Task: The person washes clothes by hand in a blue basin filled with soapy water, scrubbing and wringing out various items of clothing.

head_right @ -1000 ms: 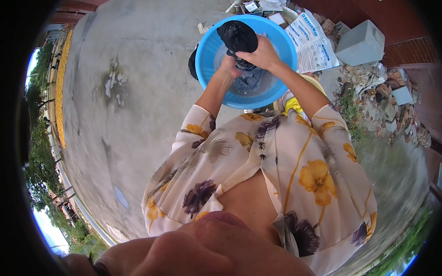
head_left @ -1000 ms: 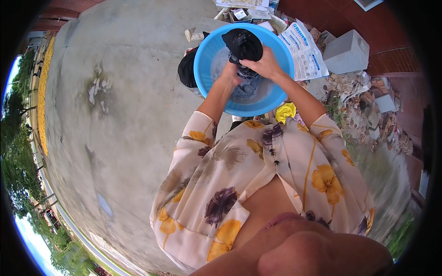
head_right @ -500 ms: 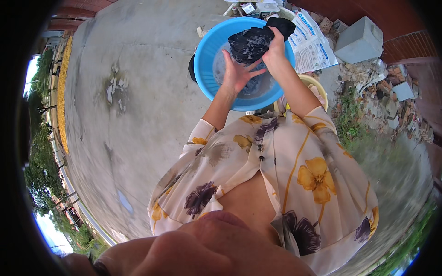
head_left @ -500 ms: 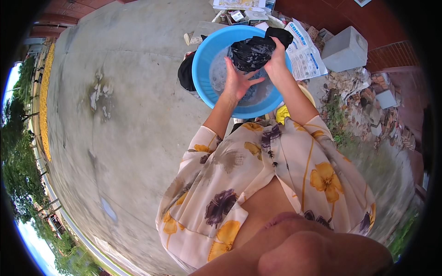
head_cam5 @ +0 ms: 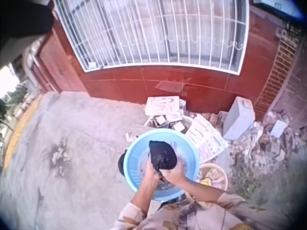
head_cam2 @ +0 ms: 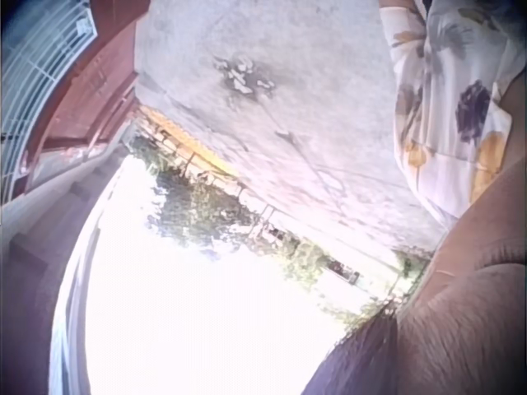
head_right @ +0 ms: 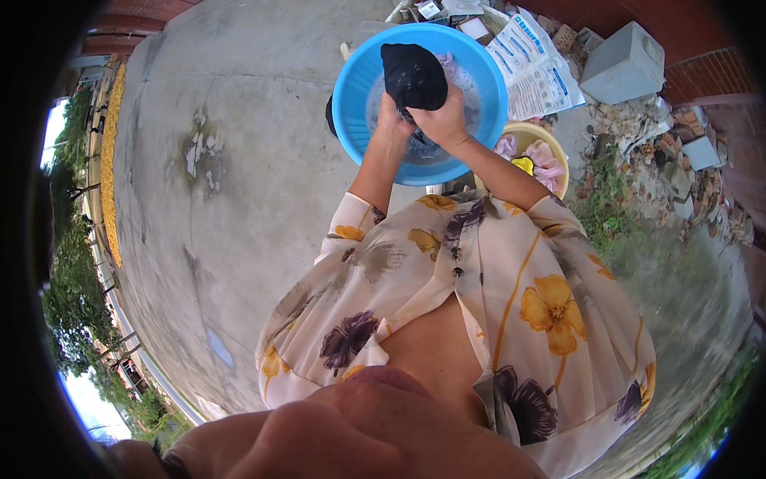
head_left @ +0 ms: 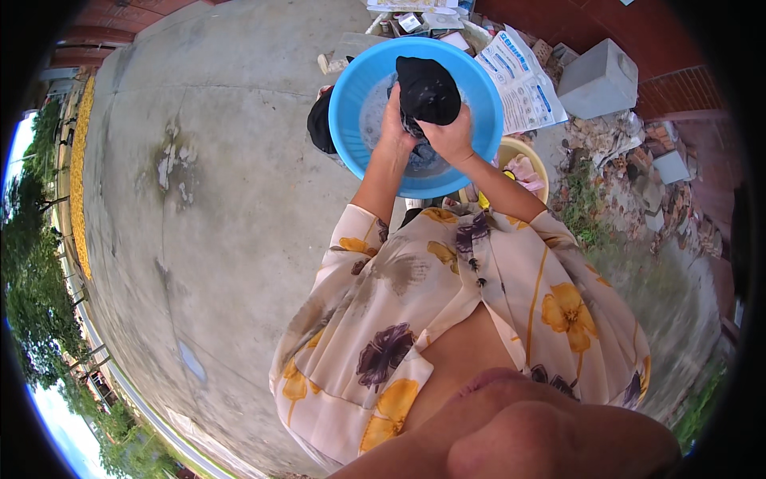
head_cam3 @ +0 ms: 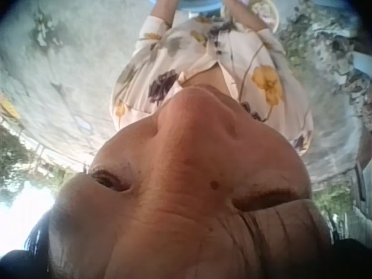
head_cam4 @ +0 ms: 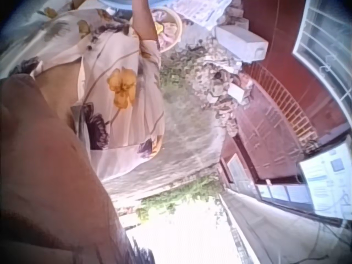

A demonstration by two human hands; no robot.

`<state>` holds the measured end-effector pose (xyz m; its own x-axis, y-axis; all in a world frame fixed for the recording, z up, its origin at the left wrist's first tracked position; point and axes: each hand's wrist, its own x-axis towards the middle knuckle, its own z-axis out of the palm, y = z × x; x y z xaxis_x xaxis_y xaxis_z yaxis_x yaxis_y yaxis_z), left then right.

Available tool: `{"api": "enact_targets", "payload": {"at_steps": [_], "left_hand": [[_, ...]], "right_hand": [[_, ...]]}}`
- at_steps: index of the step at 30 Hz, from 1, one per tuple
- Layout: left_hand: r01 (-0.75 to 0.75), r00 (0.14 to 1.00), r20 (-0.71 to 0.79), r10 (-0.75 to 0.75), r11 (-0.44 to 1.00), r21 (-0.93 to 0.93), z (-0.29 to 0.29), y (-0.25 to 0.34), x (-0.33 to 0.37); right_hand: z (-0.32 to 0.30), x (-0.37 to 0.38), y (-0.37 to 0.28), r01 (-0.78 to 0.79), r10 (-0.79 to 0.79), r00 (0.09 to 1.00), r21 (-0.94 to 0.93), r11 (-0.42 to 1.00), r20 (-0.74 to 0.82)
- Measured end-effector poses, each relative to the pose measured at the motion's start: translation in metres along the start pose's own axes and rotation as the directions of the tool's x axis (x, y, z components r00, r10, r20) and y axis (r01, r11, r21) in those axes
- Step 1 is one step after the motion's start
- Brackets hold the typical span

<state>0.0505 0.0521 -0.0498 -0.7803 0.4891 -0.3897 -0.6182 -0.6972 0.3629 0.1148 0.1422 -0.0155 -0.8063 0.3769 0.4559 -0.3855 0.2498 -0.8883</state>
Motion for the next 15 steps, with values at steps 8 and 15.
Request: {"api": "enact_targets", "payload": {"at_steps": [8, 15], "left_hand": [[0.418, 0.887, 0.048, -0.459, 0.842, 0.340, 0.024, 0.052, -0.021], [0.266, 0.916, -0.073, -0.395, 0.460, 0.847, 0.037, 0.055, -0.006]], "right_hand": [[0.005, 0.007, -0.034, 0.635, -0.574, 0.639, 0.071, 0.769, 0.512], [0.009, 0.010, -0.027, 0.695, -0.627, 0.444, 0.196, 0.692, 0.640]]}}
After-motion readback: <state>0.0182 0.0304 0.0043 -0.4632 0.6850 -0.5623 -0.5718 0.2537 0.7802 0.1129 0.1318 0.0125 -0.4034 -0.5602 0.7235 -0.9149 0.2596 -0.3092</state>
